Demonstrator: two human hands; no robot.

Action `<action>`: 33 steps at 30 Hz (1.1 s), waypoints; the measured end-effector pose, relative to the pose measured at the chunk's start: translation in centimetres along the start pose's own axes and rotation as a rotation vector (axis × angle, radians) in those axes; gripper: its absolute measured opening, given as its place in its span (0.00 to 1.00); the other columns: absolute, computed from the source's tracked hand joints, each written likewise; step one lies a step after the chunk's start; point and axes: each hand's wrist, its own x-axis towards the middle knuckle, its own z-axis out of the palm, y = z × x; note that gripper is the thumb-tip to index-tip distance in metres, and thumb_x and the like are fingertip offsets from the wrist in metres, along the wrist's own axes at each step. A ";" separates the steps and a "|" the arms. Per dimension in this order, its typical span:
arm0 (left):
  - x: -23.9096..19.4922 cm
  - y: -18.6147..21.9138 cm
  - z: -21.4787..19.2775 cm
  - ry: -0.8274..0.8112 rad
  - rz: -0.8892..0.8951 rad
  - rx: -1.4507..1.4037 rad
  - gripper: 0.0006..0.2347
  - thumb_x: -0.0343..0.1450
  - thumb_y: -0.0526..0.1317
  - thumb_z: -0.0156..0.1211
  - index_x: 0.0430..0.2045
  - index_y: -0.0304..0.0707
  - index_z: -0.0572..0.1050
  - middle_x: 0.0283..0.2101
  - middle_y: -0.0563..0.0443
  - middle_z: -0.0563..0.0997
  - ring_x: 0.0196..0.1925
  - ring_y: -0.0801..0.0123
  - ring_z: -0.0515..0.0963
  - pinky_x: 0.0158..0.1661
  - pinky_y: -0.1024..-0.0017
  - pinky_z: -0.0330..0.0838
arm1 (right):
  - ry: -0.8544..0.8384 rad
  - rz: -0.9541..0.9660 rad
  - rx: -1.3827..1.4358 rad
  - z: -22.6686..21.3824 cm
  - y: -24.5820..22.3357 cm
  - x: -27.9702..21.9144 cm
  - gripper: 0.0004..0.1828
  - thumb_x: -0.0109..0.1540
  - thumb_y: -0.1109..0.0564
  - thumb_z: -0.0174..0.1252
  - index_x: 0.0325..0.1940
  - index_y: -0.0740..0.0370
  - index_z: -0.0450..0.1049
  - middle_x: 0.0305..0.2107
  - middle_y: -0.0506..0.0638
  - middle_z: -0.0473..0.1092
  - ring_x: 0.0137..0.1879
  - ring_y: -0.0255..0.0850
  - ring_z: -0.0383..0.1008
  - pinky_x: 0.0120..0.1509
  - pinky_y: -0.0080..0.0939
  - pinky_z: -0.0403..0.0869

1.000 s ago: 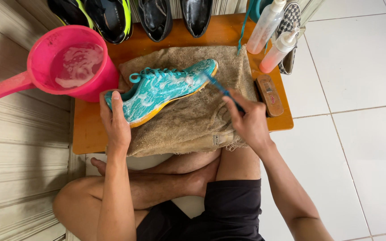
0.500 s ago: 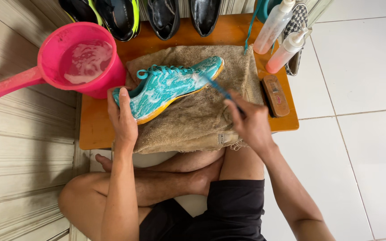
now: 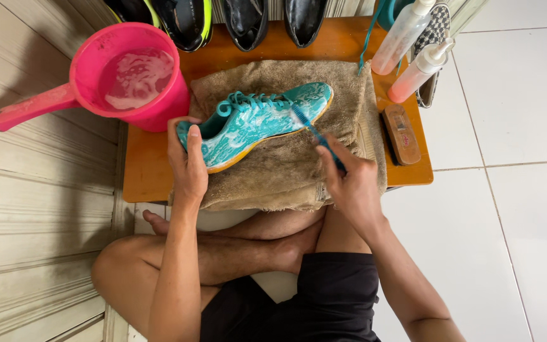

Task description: The person scrubs a turquoise and yellow soccer shoe with a toothbrush and soapy water. They repeatedly dip the brush into a pink bucket and scrub various parts of the shoe, including the upper, sole, and laces, while the shoe rests on a towel.

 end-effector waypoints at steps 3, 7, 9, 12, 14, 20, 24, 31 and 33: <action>-0.1 0.4 0.1 -0.006 -0.002 -0.010 0.12 0.85 0.49 0.45 0.48 0.43 0.72 0.34 0.50 0.68 0.40 0.68 0.68 0.49 0.62 0.68 | -0.007 0.013 -0.039 -0.3 -2.1 0.4 0.16 0.75 0.59 0.58 0.57 0.78 0.81 0.18 0.62 0.76 0.09 0.33 0.59 0.13 0.32 0.56; -0.1 0.1 -0.2 -0.016 -0.009 0.007 0.12 0.85 0.50 0.45 0.49 0.44 0.72 0.35 0.49 0.70 0.40 0.67 0.70 0.50 0.61 0.69 | -0.029 -0.049 -0.023 -0.4 -2.5 1.4 0.14 0.72 0.58 0.63 0.53 0.73 0.84 0.17 0.65 0.76 0.08 0.35 0.61 0.13 0.33 0.54; -0.1 0.1 0.0 -0.013 -0.013 -0.017 0.12 0.85 0.50 0.45 0.49 0.44 0.72 0.35 0.49 0.70 0.41 0.68 0.70 0.51 0.61 0.70 | -0.031 -0.061 -0.058 -0.6 -2.2 2.3 0.13 0.73 0.61 0.62 0.52 0.77 0.83 0.16 0.64 0.75 0.09 0.33 0.58 0.13 0.32 0.54; -0.3 0.6 0.0 -0.015 -0.020 -0.028 0.13 0.86 0.51 0.44 0.49 0.44 0.71 0.35 0.48 0.70 0.41 0.67 0.70 0.51 0.60 0.70 | -0.138 -0.058 -0.049 -0.4 -2.6 2.3 0.12 0.72 0.60 0.62 0.51 0.74 0.84 0.18 0.64 0.76 0.08 0.35 0.60 0.13 0.32 0.56; -0.2 0.1 -0.2 -0.019 -0.024 -0.020 0.13 0.86 0.51 0.44 0.50 0.43 0.71 0.36 0.49 0.70 0.42 0.67 0.70 0.52 0.61 0.70 | -0.106 -0.065 -0.057 -0.5 -2.3 2.7 0.13 0.73 0.60 0.61 0.52 0.75 0.83 0.17 0.63 0.76 0.09 0.34 0.59 0.12 0.31 0.55; -0.1 0.0 -0.8 -0.011 -0.108 -0.020 0.16 0.86 0.53 0.41 0.63 0.48 0.67 0.47 0.43 0.74 0.56 0.57 0.73 0.66 0.52 0.64 | -0.060 -0.095 0.092 0.8 -3.2 1.6 0.11 0.71 0.60 0.65 0.51 0.73 0.85 0.23 0.68 0.78 0.11 0.39 0.66 0.17 0.36 0.61; -0.1 1.0 -0.9 -0.016 -0.136 -0.039 0.17 0.87 0.54 0.37 0.65 0.48 0.66 0.55 0.39 0.80 0.65 0.54 0.75 0.71 0.50 0.59 | 0.110 -0.151 0.076 3.6 -3.1 0.8 0.17 0.73 0.57 0.63 0.60 0.73 0.81 0.19 0.67 0.76 0.18 0.46 0.73 0.22 0.43 0.66; 0.2 0.6 -1.0 0.000 -0.106 -0.094 0.16 0.86 0.55 0.38 0.58 0.48 0.69 0.44 0.50 0.74 0.53 0.66 0.70 0.66 0.59 0.64 | 0.114 -0.171 0.094 5.8 -3.3 0.7 0.14 0.72 0.58 0.62 0.58 0.67 0.84 0.20 0.66 0.76 0.20 0.47 0.76 0.25 0.46 0.68; 0.2 0.1 -1.1 -0.028 -0.090 -0.114 0.16 0.86 0.54 0.36 0.57 0.47 0.68 0.44 0.49 0.72 0.52 0.64 0.70 0.64 0.60 0.63 | 0.005 -0.228 0.121 6.3 -3.9 0.6 0.13 0.69 0.55 0.67 0.54 0.65 0.85 0.20 0.65 0.77 0.21 0.53 0.79 0.23 0.47 0.70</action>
